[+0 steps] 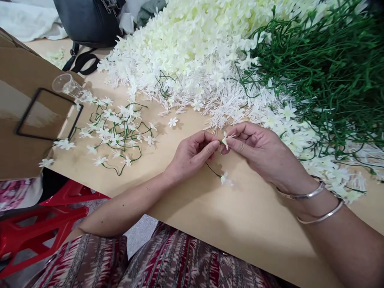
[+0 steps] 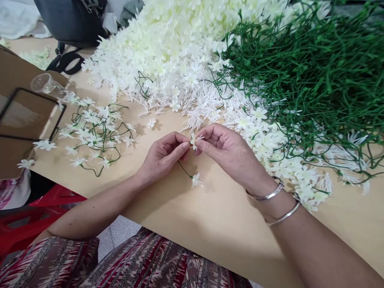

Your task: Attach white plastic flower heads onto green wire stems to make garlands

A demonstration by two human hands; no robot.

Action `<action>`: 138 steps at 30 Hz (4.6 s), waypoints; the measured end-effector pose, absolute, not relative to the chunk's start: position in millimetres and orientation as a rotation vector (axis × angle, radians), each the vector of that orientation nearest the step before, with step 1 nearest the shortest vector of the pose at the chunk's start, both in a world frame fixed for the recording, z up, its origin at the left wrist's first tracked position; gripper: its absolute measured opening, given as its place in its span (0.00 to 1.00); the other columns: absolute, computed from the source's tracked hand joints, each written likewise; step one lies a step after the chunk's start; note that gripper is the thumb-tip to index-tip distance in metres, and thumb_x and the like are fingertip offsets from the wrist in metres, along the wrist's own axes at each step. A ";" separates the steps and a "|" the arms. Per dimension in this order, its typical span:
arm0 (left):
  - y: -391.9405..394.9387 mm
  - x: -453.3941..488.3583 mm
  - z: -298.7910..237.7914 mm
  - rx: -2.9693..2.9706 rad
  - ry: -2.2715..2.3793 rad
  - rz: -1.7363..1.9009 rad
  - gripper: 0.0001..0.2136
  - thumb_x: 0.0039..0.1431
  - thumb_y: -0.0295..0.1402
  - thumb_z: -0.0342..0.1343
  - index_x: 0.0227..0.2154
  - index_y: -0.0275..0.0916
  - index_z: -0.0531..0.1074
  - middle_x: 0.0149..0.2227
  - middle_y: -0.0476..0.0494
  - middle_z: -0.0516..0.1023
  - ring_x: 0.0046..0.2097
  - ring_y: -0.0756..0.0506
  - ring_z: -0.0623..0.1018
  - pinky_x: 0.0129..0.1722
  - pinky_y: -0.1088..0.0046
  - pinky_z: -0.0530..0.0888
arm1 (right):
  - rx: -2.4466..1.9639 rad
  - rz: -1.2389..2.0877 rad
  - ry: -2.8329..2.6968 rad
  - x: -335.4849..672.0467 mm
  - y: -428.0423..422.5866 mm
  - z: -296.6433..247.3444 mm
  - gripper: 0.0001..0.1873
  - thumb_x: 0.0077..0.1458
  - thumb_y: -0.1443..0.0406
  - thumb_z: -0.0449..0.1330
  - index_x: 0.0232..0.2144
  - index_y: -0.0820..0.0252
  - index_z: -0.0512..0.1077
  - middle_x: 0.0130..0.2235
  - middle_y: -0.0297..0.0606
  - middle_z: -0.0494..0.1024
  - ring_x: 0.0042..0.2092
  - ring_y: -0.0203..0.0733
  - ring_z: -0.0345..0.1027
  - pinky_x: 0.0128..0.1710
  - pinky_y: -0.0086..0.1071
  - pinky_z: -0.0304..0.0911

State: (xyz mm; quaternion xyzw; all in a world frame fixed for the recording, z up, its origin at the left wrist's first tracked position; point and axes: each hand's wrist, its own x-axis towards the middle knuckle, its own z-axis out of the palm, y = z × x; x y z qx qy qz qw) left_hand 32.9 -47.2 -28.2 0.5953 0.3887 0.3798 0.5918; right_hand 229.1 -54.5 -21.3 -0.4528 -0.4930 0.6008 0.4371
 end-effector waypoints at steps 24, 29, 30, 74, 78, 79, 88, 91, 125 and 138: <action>-38.1 20.1 -27.9 1.040 0.791 0.894 0.20 0.60 0.54 0.66 0.33 0.40 0.76 0.31 0.47 0.79 0.31 0.49 0.79 0.38 0.70 0.80 | -1.000 1.592 -1.140 230.8 -55.7 -23.8 0.14 0.55 0.51 0.73 0.40 0.49 0.79 0.37 0.33 0.81 0.39 0.41 0.78 0.45 0.37 0.75; -21.9 -2.0 -23.4 0.655 0.894 1.182 0.21 0.75 0.52 0.44 0.44 0.50 0.81 0.48 0.53 0.85 0.47 0.49 0.85 0.54 0.66 0.79 | -0.995 1.582 -1.127 231.0 -57.2 -29.9 0.15 0.59 0.49 0.70 0.40 0.50 0.79 0.37 0.35 0.82 0.39 0.43 0.77 0.48 0.40 0.75; -20.3 -2.9 -22.9 0.605 0.894 1.166 0.22 0.76 0.49 0.41 0.46 0.51 0.81 0.52 0.54 0.84 0.50 0.48 0.85 0.57 0.66 0.78 | -1.016 1.576 -1.147 230.9 -57.1 -30.5 0.15 0.59 0.50 0.70 0.41 0.50 0.79 0.37 0.35 0.82 0.40 0.43 0.77 0.48 0.41 0.75; -27.7 10.7 -40.1 2.433 1.201 0.823 0.12 0.71 0.38 0.58 0.52 0.42 0.76 0.51 0.38 0.76 0.52 0.41 0.77 0.53 0.60 0.75 | -1.246 0.728 -1.951 233.3 -58.7 -29.0 0.01 0.63 0.63 0.64 0.37 0.52 0.75 0.40 0.40 0.76 0.40 0.48 0.71 0.41 0.43 0.69; -27.9 15.4 -38.6 2.414 1.247 0.763 0.08 0.71 0.37 0.57 0.47 0.41 0.77 0.48 0.39 0.79 0.50 0.40 0.77 0.52 0.60 0.73 | -1.278 0.492 -2.115 230.8 -58.2 -34.7 0.08 0.66 0.69 0.57 0.34 0.55 0.72 0.37 0.42 0.75 0.42 0.51 0.71 0.45 0.46 0.67; -28.3 15.7 -37.3 2.372 1.240 0.783 0.07 0.70 0.36 0.58 0.44 0.40 0.77 0.45 0.40 0.80 0.48 0.41 0.77 0.51 0.61 0.72 | -1.294 0.451 -2.142 232.1 -57.2 -34.9 0.09 0.67 0.69 0.56 0.34 0.55 0.71 0.37 0.42 0.75 0.41 0.51 0.70 0.45 0.46 0.67; -31.6 18.2 -32.9 1.546 1.155 1.070 0.11 0.61 0.42 0.67 0.38 0.40 0.79 0.33 0.48 0.80 0.33 0.51 0.76 0.34 0.75 0.72 | -1.341 0.253 -2.264 245.7 -53.2 -29.1 0.09 0.66 0.71 0.54 0.37 0.54 0.71 0.37 0.44 0.75 0.41 0.52 0.69 0.42 0.45 0.66; -31.8 20.5 -30.9 1.425 1.125 1.076 0.12 0.59 0.42 0.69 0.37 0.39 0.80 0.34 0.48 0.81 0.33 0.51 0.77 0.35 0.76 0.74 | -1.342 0.134 -2.400 245.5 -54.2 -31.7 0.12 0.69 0.70 0.52 0.35 0.55 0.72 0.37 0.46 0.75 0.41 0.54 0.68 0.42 0.48 0.66; -48.0 38.5 -25.4 1.142 1.005 0.976 0.16 0.58 0.46 0.71 0.37 0.38 0.83 0.34 0.44 0.87 0.38 0.47 0.86 0.44 0.69 0.83 | -1.164 0.265 -1.781 218.3 -66.0 -25.1 0.10 0.63 0.70 0.65 0.37 0.46 0.78 0.39 0.36 0.81 0.43 0.49 0.78 0.45 0.47 0.74; -49.3 33.9 -28.8 1.754 0.988 1.100 0.08 0.69 0.38 0.63 0.43 0.40 0.82 0.42 0.42 0.88 0.42 0.47 0.86 0.45 0.72 0.83 | -1.223 1.021 -1.257 217.7 -66.1 -29.4 0.10 0.56 0.65 0.71 0.40 0.49 0.77 0.45 0.36 0.81 0.41 0.43 0.77 0.40 0.39 0.74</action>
